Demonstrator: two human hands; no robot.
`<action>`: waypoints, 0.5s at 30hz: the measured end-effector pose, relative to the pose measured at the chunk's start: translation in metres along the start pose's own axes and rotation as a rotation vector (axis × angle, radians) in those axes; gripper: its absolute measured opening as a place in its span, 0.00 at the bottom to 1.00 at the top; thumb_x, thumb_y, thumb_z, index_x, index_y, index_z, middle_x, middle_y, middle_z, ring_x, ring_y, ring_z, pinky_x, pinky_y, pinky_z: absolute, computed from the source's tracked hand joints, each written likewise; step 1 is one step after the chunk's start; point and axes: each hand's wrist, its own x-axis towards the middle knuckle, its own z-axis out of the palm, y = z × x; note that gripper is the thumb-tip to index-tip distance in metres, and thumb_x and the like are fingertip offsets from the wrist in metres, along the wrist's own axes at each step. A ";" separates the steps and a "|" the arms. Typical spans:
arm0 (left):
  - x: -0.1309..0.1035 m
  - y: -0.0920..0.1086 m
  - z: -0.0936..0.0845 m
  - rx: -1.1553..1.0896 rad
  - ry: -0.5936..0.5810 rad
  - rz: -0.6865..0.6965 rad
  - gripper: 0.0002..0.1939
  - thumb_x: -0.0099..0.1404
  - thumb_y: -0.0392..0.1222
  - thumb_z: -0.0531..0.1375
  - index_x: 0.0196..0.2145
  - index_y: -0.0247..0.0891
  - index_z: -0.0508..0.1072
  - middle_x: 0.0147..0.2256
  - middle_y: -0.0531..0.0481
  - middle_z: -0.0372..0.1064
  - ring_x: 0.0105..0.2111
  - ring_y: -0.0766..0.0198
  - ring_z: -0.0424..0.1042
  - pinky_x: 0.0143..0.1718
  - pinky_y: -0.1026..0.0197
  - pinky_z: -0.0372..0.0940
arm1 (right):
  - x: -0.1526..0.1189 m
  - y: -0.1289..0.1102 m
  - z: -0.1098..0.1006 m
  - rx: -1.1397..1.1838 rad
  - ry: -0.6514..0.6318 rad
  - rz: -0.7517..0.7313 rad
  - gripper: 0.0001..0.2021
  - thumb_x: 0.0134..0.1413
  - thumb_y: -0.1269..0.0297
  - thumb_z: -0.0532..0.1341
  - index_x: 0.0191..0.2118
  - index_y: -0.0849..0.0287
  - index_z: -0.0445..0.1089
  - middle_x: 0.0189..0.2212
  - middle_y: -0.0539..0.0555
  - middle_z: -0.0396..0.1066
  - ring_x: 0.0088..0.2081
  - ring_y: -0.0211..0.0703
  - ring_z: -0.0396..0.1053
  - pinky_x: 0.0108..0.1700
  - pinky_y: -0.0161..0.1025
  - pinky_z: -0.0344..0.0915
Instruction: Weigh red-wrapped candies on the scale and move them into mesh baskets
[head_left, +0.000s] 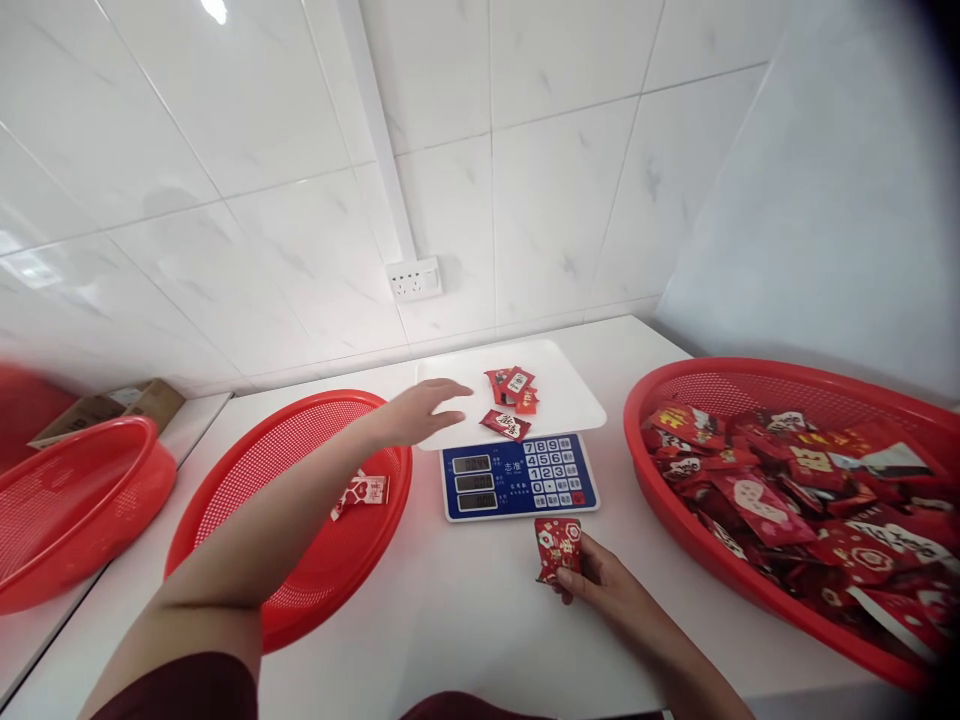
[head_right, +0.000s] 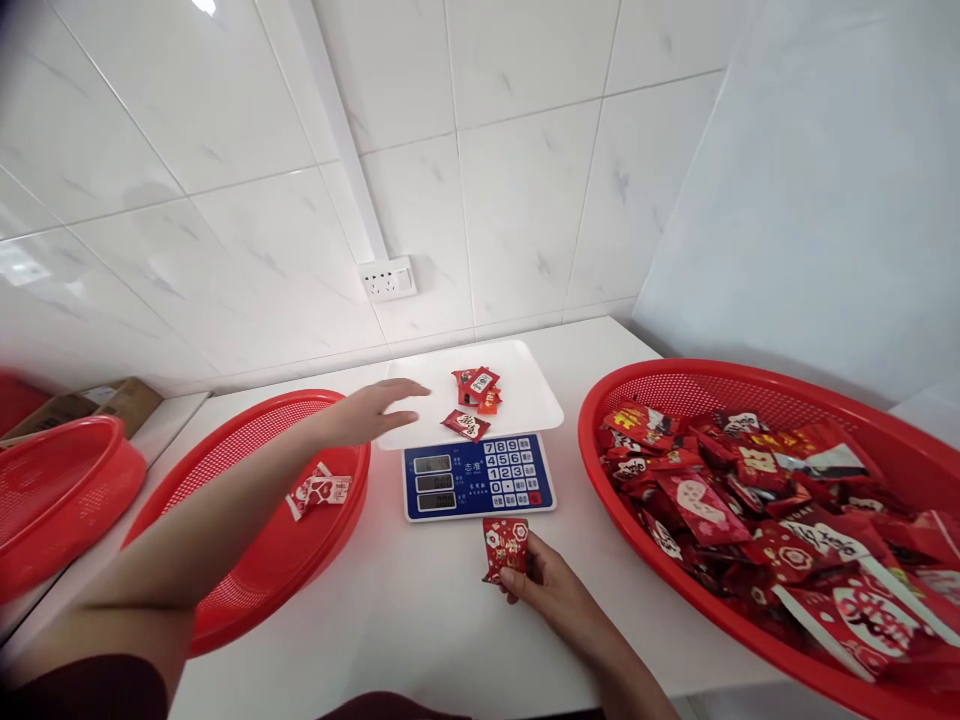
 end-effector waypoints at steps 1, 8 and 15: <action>0.016 0.007 0.009 -0.001 0.019 0.070 0.24 0.68 0.53 0.47 0.59 0.45 0.60 0.61 0.48 0.56 0.62 0.59 0.53 0.61 0.55 0.51 | 0.000 0.001 0.000 -0.001 0.009 -0.007 0.20 0.47 0.48 0.64 0.38 0.60 0.67 0.31 0.56 0.72 0.31 0.42 0.66 0.34 0.40 0.64; 0.097 0.031 0.043 0.157 -0.047 0.158 0.23 0.67 0.52 0.50 0.57 0.44 0.63 0.66 0.48 0.43 0.66 0.48 0.34 0.63 0.44 0.41 | -0.002 0.005 0.000 0.031 0.080 -0.050 0.22 0.48 0.46 0.63 0.42 0.60 0.67 0.29 0.54 0.70 0.30 0.42 0.65 0.33 0.40 0.63; 0.096 0.014 0.041 0.164 -0.023 0.064 0.27 0.62 0.52 0.57 0.56 0.41 0.65 0.65 0.42 0.45 0.65 0.44 0.38 0.63 0.45 0.44 | -0.003 -0.003 0.002 0.016 0.023 -0.026 0.22 0.46 0.45 0.64 0.38 0.60 0.65 0.29 0.54 0.70 0.29 0.40 0.65 0.34 0.40 0.64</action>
